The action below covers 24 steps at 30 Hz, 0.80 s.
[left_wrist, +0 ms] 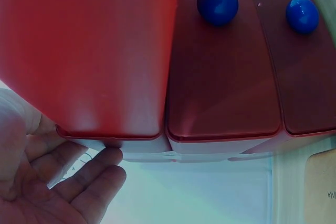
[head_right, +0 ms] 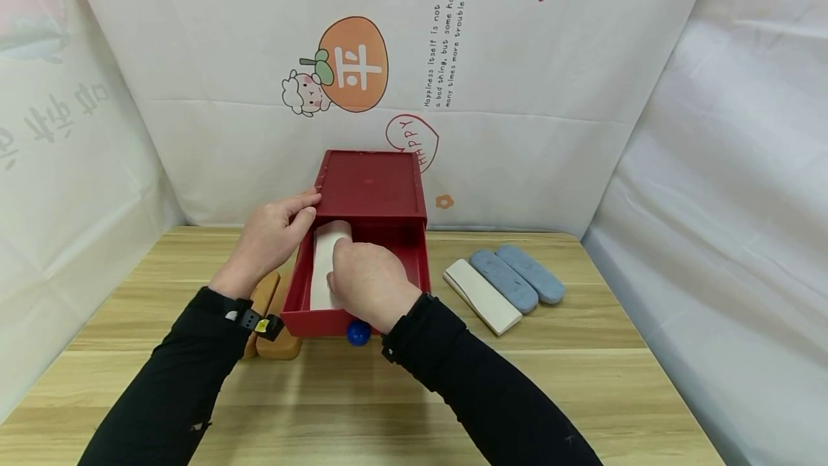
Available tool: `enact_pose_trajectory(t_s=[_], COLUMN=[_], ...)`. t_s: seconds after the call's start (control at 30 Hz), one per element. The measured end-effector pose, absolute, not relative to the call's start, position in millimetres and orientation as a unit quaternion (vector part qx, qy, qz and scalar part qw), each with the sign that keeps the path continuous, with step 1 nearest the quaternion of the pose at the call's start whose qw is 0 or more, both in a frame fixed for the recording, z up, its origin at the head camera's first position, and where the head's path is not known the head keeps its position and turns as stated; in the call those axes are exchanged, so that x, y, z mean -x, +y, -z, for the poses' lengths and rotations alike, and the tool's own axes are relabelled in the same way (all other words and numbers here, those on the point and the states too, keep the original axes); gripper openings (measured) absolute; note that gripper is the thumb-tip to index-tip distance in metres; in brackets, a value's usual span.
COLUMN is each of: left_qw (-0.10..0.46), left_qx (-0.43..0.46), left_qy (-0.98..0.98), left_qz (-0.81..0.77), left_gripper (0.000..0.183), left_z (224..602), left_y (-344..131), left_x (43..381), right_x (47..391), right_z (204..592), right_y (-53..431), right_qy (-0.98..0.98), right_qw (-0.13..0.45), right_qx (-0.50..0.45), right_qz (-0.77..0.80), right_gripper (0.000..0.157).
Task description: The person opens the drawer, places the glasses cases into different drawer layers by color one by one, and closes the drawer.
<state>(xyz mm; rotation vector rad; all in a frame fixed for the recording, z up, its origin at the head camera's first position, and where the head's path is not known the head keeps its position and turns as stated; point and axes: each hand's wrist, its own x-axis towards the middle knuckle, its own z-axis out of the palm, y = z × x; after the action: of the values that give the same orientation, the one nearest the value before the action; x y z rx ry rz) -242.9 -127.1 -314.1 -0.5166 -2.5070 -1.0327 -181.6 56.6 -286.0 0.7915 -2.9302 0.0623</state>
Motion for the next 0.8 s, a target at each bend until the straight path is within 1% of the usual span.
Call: enact_pose_trajectory(t_s=[0.63,0.8], left_qw=[0.189,0.189], left_qx=[0.183,0.185], left_qy=[-0.891,-0.891], left_qz=[0.369,0.37], left_gripper=[0.043,0.044], left_z=[315.1,315.2], left_y=[-127.5,-127.6], left_x=[244.2,244.1], right_x=[180.3,179.6], right_z=[285.3,285.4], right_y=[54.1,53.9], right_qy=[-0.963,-0.961], right_qw=[0.054,0.064], right_qx=[-0.264,-0.268], right_qz=[-0.024,-0.02], right_gripper=[0.032,0.032])
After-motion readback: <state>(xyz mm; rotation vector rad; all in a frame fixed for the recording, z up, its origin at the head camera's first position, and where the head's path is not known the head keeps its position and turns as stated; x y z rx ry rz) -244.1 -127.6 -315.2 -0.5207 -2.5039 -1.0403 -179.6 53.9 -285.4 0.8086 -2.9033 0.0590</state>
